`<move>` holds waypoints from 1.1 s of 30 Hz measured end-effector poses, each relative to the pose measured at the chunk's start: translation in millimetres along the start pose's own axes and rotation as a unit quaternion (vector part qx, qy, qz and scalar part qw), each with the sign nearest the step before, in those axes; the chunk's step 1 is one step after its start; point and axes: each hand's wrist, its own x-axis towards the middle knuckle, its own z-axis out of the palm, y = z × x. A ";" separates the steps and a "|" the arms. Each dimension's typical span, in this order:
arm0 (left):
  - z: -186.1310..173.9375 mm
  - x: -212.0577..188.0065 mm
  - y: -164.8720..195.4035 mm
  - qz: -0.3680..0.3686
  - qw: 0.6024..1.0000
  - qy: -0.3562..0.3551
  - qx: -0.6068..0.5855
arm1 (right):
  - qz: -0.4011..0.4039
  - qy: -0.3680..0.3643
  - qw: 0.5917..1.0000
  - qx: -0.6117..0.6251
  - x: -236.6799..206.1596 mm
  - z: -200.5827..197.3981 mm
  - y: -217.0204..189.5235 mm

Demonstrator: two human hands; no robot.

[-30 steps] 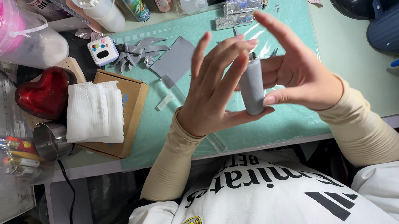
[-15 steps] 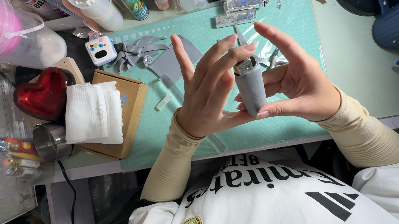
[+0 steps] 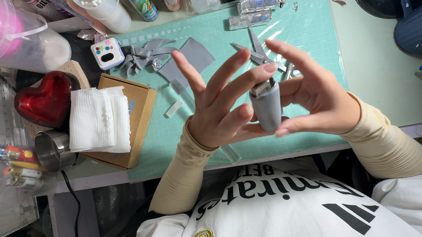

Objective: The person uses a metal sculpting tool to carve and refine a small gray clay object held in the left hand. They repeatedly scrape, smooth, and shape the surface, occasionally rotating the object to access different areas. The work is performed on a green cutting mat with scattered clay shavings and tools nearby.

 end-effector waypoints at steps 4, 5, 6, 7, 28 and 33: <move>-0.5 -0.2 0.3 -0.008 1.000 0.005 -0.013 | 0.088 0.010 0.988 0.123 -0.9 -2.3 -3.8; -0.2 0.2 0.2 -0.012 1.000 0.001 -0.023 | 0.099 0.027 0.985 0.138 -1.3 -1.9 -3.7; -0.2 0.5 0.3 -0.019 1.000 -0.008 -0.023 | 0.065 0.030 0.990 0.123 0.0 -0.9 -1.7; 0.0 0.8 0.4 -0.027 0.999 -0.018 -0.024 | 0.031 0.033 0.993 0.107 1.7 0.7 1.0; 5.4 3.9 2.2 -0.043 0.996 -0.082 0.012 | -0.023 0.075 0.997 -0.009 -1.0 11.0 1.0; 3.4 3.9 2.3 -0.043 0.998 -0.030 -0.022 | 0.046 -0.003 0.997 0.056 -0.2 2.9 -9.1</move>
